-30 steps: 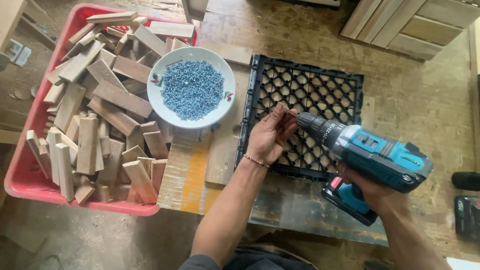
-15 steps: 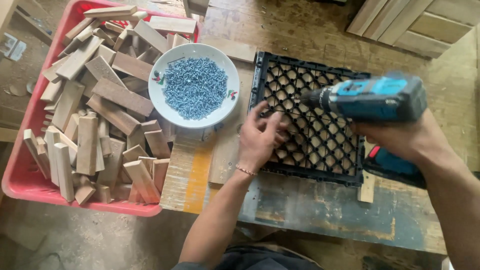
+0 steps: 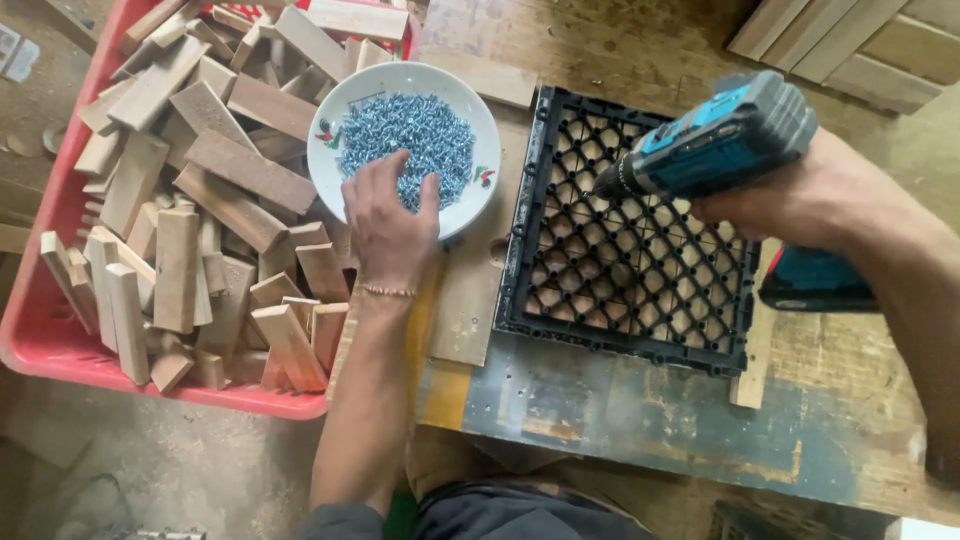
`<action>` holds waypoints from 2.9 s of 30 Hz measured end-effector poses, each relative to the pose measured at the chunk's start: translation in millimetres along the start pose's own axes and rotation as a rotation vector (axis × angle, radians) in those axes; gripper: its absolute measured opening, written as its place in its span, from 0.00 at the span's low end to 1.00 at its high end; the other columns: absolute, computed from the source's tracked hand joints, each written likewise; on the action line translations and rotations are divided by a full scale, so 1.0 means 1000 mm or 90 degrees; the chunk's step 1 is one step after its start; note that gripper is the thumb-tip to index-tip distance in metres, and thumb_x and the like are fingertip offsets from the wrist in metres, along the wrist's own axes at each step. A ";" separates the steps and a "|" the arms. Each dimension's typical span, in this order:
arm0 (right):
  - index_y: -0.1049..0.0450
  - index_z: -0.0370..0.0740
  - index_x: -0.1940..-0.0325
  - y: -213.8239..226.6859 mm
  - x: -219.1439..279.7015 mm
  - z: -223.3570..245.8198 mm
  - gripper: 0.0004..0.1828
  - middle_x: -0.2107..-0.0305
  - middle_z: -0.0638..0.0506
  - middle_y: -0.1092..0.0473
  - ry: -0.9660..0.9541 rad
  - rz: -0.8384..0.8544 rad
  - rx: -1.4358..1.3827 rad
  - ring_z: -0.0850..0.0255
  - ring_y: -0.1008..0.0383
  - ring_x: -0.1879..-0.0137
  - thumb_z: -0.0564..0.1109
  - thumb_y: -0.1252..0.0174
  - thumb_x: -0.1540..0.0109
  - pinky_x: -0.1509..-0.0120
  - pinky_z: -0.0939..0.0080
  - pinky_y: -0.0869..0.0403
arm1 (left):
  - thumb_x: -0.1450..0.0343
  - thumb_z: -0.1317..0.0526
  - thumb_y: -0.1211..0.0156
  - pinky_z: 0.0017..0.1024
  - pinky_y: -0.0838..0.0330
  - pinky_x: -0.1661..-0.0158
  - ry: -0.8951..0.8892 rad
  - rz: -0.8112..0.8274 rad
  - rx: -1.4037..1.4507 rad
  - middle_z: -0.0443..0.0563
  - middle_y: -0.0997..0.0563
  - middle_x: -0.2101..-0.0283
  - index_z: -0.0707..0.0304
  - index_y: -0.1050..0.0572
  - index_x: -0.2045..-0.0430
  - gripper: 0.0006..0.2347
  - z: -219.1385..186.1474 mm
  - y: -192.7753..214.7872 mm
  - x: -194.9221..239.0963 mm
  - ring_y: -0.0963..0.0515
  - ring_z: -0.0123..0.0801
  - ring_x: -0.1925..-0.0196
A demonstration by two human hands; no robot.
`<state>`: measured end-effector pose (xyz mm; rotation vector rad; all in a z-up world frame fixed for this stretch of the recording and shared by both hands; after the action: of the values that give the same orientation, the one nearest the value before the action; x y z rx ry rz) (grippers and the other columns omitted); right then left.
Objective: Assembling decorative wooden tiles by placing small wood blocks into a pattern and fastening them to a plastic grid using a power drill and screws.
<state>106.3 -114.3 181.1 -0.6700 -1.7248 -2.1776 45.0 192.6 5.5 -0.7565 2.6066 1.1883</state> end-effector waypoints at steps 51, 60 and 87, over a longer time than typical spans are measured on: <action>0.21 0.38 0.66 -0.128 0.087 -0.206 0.13 0.76 0.46 0.22 0.056 -0.233 -0.537 0.56 0.21 0.74 0.41 0.25 0.50 0.63 0.58 0.20 | 0.36 0.70 0.31 0.37 0.15 0.56 0.616 0.380 0.979 0.62 0.16 0.63 0.73 0.21 0.62 0.11 -0.149 -0.097 0.093 0.15 0.44 0.63; 0.36 0.42 0.31 -0.065 0.080 -0.126 0.41 0.39 0.44 0.31 -0.006 -0.187 -0.502 0.47 0.30 0.34 0.42 0.34 0.49 0.28 0.46 0.31 | 0.34 0.69 0.33 0.34 0.17 0.54 0.710 0.400 0.988 0.65 0.16 0.61 0.74 0.24 0.56 0.13 -0.150 -0.124 0.117 0.14 0.43 0.61; 0.24 0.32 0.76 0.023 -0.031 -0.043 0.09 0.83 0.41 0.30 0.041 -0.019 0.000 0.52 0.33 0.77 0.38 0.30 0.45 0.70 0.52 0.34 | 0.30 0.61 0.34 0.19 0.16 0.62 0.096 0.158 0.576 0.52 0.14 0.62 0.62 0.19 0.62 0.07 -0.119 -0.077 0.076 0.15 0.28 0.63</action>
<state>136.3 -163.5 176.9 -0.5711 -1.7123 -2.1946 25.1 32.9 7.3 -0.3338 2.9631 -0.1013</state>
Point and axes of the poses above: each hand's wrist, its own x-axis away from the middle knuckle, its own y-axis out of the back of the hand, z = x × y, the point moved 5 cm from there along -x, towards the middle knuckle
